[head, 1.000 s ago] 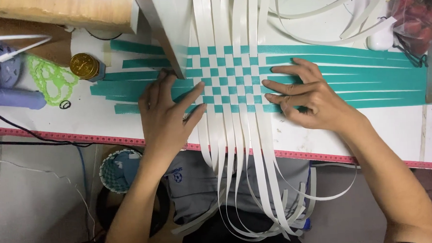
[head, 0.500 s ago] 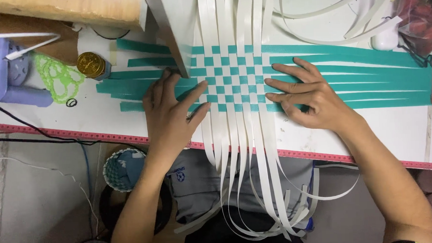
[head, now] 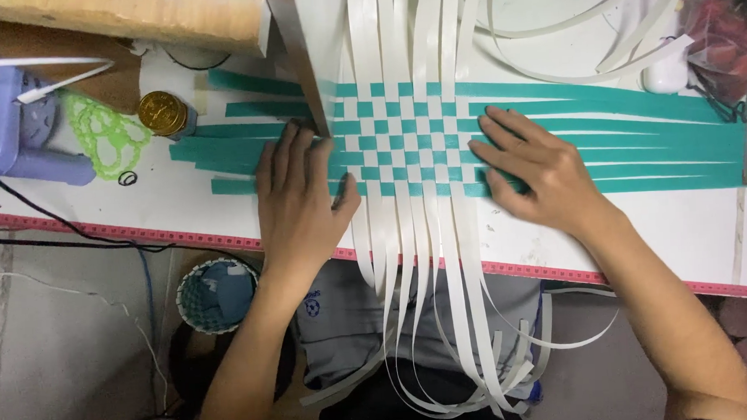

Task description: The person is manually weaving teal and white plastic strips together on a table to form a patterned mat.

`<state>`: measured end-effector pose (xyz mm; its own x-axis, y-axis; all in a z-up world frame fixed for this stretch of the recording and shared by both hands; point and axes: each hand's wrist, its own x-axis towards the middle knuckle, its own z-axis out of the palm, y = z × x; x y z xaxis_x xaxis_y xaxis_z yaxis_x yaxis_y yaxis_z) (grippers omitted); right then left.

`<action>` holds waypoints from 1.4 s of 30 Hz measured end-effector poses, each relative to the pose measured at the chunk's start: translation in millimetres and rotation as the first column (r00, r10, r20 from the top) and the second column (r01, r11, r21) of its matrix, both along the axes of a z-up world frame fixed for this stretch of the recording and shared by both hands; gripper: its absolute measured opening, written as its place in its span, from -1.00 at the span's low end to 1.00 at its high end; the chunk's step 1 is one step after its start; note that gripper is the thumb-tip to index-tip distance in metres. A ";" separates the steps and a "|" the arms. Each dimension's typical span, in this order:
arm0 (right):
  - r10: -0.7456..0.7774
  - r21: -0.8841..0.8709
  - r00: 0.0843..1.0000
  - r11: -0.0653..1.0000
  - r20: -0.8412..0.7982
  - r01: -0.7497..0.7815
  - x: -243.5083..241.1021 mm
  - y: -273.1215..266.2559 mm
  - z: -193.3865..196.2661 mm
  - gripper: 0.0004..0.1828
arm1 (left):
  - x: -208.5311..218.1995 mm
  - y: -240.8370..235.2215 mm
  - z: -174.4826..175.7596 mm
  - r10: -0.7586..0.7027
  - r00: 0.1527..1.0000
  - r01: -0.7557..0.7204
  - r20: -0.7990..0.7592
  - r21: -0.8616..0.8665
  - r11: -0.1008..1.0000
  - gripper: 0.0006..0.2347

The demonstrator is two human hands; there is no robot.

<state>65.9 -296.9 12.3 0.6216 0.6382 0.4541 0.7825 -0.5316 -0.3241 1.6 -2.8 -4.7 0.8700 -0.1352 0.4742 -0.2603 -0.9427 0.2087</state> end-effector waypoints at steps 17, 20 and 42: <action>0.139 -0.143 0.989 0.981 0.051 -0.130 -0.8 -13.6 -11.6 -0.51 | -1.2 -18.5 33.0 0.042 0.958 -0.063 -0.285 -0.064 0.996 -0.56; 0.129 -0.183 0.990 0.976 0.063 -0.116 -0.3 -14.6 -13.8 -0.49 | -2.1 -16.9 29.8 0.041 0.963 -0.053 -0.267 -0.038 0.998 -0.52; -0.235 0.154 0.950 0.966 0.206 0.205 13.7 -23.4 27.6 -0.97 | -10.5 -16.9 23.7 0.023 0.998 -0.014 0.057 -0.158 0.987 -0.72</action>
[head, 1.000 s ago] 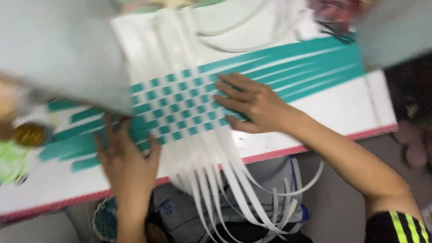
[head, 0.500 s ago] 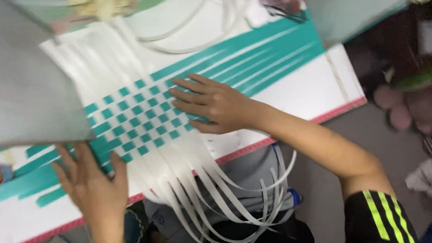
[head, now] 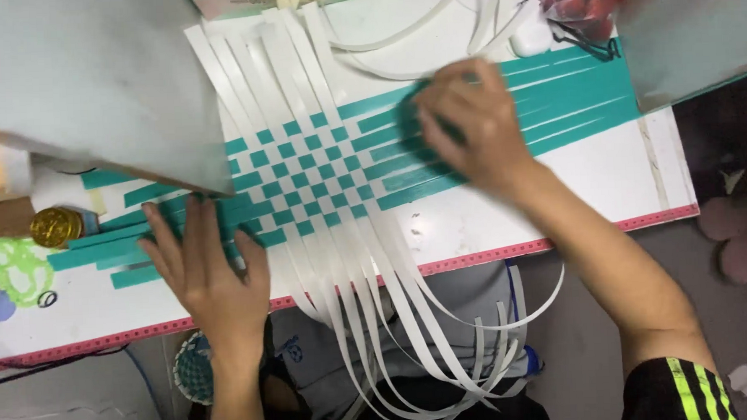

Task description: The person is manually weaving teal and white plastic strips together on a table to form a patterned mat.

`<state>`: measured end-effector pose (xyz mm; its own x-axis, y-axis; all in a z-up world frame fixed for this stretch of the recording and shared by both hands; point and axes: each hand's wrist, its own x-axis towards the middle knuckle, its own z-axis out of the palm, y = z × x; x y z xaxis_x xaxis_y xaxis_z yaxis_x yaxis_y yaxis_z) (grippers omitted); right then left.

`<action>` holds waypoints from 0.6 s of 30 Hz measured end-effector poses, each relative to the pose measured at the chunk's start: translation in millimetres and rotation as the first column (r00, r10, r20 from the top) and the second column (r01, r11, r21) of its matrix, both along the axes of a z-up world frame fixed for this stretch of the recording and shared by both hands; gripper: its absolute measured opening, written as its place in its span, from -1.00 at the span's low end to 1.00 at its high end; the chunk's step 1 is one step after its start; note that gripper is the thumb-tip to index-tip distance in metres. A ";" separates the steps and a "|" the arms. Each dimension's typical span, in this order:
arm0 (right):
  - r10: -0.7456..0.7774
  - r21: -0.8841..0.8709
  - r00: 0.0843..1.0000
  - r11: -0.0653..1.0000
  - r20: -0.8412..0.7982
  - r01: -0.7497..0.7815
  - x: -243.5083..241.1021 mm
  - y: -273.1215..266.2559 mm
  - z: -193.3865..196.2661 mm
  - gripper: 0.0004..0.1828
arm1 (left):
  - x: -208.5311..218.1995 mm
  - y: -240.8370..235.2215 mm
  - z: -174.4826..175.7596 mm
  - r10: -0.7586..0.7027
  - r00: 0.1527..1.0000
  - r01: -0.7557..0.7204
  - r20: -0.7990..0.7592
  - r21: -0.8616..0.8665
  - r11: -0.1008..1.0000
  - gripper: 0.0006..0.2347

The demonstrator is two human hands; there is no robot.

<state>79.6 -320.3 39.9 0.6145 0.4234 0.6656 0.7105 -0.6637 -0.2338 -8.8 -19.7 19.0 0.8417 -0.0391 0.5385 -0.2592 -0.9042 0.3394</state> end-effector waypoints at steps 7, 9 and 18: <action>-0.065 -0.249 0.994 0.965 0.083 0.084 41.7 3.8 -9.9 -0.63 | 1.0 2.5 -0.3 0.016 1.000 -0.016 0.011 0.029 0.999 -0.75; -0.095 -0.271 0.979 0.952 0.179 0.142 51.9 12.6 -19.9 -0.67 | 0.2 2.3 1.8 -0.001 1.000 0.000 0.005 0.011 1.000 -0.76; -0.022 -0.117 0.926 0.991 0.378 0.071 44.7 31.7 18.6 -0.94 | 0.6 6.0 -4.1 0.018 0.999 -0.020 0.037 0.067 0.998 -0.77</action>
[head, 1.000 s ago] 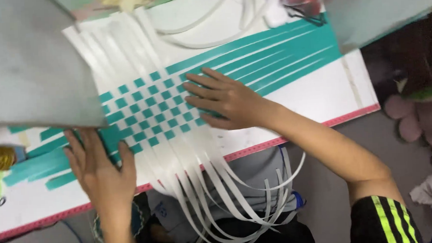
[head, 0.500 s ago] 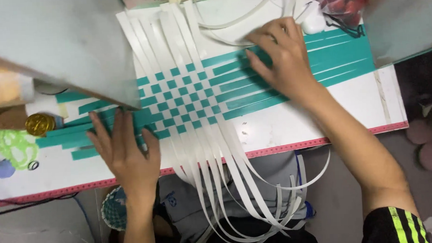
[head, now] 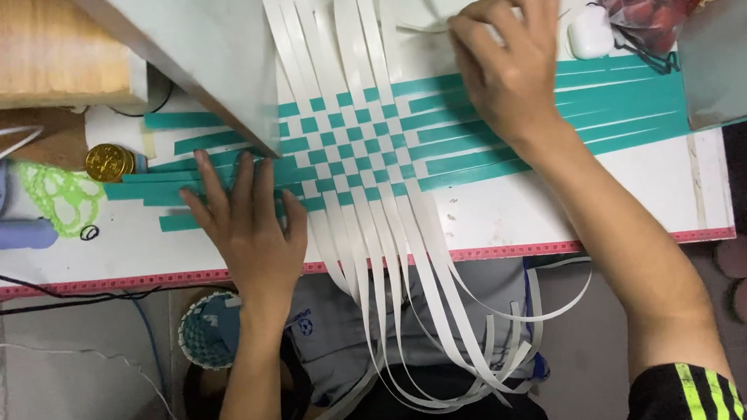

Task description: The person is manually weaving teal and white plastic strips together on a table to form a patterned mat.

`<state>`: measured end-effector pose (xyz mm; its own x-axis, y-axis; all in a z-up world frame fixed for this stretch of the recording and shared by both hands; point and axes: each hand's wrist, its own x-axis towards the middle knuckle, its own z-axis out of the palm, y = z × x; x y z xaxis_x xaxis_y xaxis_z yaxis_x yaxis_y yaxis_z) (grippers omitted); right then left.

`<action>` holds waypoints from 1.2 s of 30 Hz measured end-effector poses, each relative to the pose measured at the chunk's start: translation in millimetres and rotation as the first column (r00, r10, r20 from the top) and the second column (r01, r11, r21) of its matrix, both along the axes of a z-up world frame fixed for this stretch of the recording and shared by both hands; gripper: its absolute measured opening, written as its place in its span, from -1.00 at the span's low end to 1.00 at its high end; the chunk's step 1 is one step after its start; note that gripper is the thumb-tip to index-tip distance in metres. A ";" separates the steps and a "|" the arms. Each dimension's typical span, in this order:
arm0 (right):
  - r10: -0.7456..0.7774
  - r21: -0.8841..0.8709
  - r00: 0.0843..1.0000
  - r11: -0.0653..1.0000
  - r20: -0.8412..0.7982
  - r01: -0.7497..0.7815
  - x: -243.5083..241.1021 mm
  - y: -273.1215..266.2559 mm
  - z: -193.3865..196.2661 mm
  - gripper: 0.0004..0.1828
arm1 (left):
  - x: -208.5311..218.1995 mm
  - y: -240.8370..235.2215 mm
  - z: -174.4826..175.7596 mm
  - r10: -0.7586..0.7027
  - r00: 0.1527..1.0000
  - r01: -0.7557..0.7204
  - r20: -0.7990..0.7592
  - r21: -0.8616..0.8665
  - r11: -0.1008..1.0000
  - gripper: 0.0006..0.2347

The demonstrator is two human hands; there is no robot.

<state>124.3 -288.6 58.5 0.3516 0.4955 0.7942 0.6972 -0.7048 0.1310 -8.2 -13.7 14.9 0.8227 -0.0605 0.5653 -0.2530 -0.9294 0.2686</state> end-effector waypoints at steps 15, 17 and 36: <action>0.255 -0.113 0.957 0.956 -0.139 -0.272 -116.8 -29.2 49.1 -0.90 | -3.7 3.1 -4.7 -0.009 0.982 0.008 0.188 0.011 1.000 -0.79; 0.268 -0.117 0.953 0.951 -0.142 -0.285 -129.7 -29.7 45.2 -0.89 | -7.8 7.3 -20.7 -0.130 0.955 0.145 0.267 -0.039 0.989 -0.75; -0.034 -0.336 0.951 0.939 -0.308 -0.076 -209.8 -82.1 4.1 -0.91 | -60.5 -17.1 68.9 -0.695 0.574 0.369 0.433 -0.895 -0.252 -0.79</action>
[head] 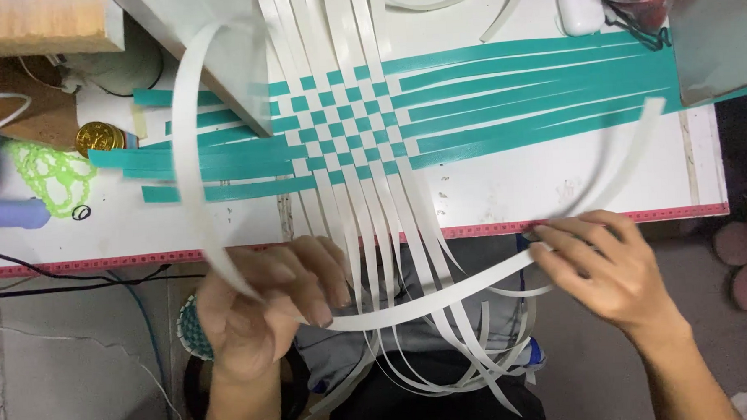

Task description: The person is manually weaving teal and white plastic strips together on a table to form a patterned mat.

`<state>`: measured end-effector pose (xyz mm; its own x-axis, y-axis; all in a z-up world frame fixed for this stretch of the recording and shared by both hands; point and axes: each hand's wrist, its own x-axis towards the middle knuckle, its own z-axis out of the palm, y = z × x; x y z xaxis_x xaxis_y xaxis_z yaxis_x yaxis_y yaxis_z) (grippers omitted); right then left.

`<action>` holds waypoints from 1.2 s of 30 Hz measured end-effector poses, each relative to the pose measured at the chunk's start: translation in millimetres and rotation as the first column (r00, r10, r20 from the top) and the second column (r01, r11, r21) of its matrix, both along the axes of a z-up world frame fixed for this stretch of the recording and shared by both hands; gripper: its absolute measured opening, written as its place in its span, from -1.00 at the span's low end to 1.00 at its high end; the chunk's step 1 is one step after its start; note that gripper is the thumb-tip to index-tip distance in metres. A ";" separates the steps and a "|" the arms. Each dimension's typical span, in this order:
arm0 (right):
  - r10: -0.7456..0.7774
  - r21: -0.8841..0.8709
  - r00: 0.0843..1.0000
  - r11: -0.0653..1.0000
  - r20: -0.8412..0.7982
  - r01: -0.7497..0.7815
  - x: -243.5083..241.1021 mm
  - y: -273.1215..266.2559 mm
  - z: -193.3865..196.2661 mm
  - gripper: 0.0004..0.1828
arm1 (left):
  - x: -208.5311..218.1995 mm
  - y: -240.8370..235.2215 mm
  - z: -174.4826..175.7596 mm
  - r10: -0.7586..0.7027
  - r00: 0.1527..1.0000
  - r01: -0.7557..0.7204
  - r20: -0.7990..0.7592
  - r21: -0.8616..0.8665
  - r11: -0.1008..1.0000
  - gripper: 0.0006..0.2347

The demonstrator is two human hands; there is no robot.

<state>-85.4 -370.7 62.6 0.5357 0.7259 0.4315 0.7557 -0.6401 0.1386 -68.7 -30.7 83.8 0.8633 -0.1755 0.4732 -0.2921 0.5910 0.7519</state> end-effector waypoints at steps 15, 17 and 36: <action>-0.665 -0.439 0.414 0.733 -0.621 0.520 -95.6 -134.3 -59.2 -0.67 | 30.9 -29.4 -4.4 -0.025 0.999 0.012 0.024 0.445 0.895 -0.76; -0.564 -0.362 0.394 0.800 -0.725 0.478 -84.8 -115.9 -49.7 -0.63 | 35.2 -42.9 -1.4 -0.069 0.997 0.071 -0.024 0.498 0.865 -0.75; 0.555 0.355 -0.046 0.591 -0.830 0.724 -33.4 21.0 14.5 -0.57 | 29.0 -102.1 -32.6 -0.211 0.948 -0.060 0.237 0.786 0.615 -0.81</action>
<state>-118.8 -349.7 77.1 0.7977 0.4747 -0.3720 -0.4027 -0.0399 -0.9144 -39.7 -132.8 51.2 0.6817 -0.6495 0.3368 -0.5464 -0.1459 0.8247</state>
